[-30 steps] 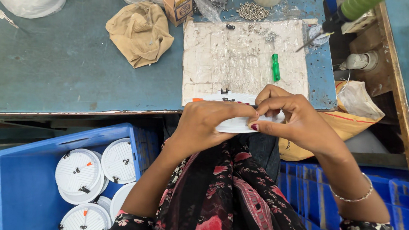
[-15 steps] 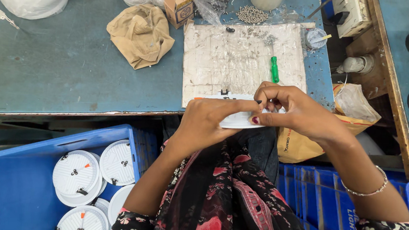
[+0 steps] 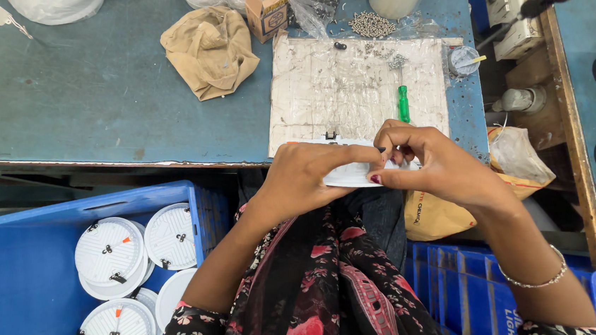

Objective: The person unpacks a white circular LED light from a plastic bag, places it on the table, and attaches a black mounting bracket using a green power drill. They repeat this process for multiple units, placing the finished lights into a blue crate.

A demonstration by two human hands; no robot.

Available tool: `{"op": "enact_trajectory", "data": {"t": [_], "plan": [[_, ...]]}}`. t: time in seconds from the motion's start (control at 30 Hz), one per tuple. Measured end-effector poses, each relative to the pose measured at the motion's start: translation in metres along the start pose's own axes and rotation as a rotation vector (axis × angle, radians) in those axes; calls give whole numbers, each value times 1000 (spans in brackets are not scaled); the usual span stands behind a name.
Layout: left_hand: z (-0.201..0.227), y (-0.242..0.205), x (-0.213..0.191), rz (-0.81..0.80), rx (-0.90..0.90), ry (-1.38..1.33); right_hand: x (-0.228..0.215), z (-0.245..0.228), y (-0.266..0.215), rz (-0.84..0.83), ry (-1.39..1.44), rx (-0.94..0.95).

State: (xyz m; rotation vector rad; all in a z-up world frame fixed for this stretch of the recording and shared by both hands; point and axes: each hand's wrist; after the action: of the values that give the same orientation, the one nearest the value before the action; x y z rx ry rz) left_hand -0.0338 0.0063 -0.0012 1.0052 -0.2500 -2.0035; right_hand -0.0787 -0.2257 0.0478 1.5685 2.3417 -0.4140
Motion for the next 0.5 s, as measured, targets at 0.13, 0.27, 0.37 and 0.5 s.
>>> {"op": "enact_trajectory", "data": {"t": [0.13, 0.27, 0.37, 0.5], "plan": [[0, -1, -1, -25, -27, 6, 0, 3, 1, -15, 3, 13], [-1, -1, 1, -22, -6, 35, -2, 5, 1, -48, 50, 31], [0, -2, 2, -42, -1, 49, -14, 8, -3, -89, 137, 8], [1, -3, 0, -33, 14, 24, -57, 32, -22, 587, -151, -340]]}}
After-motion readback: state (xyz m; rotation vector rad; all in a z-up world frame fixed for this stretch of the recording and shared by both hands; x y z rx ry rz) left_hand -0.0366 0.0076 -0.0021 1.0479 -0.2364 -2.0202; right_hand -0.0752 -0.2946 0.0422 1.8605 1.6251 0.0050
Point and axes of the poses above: each hand's wrist, its own y-axis towards the middle knuckle, its own x-axis out of the palm, z = x × y, and after that the axes turned 4 degrees about -x, right-handed
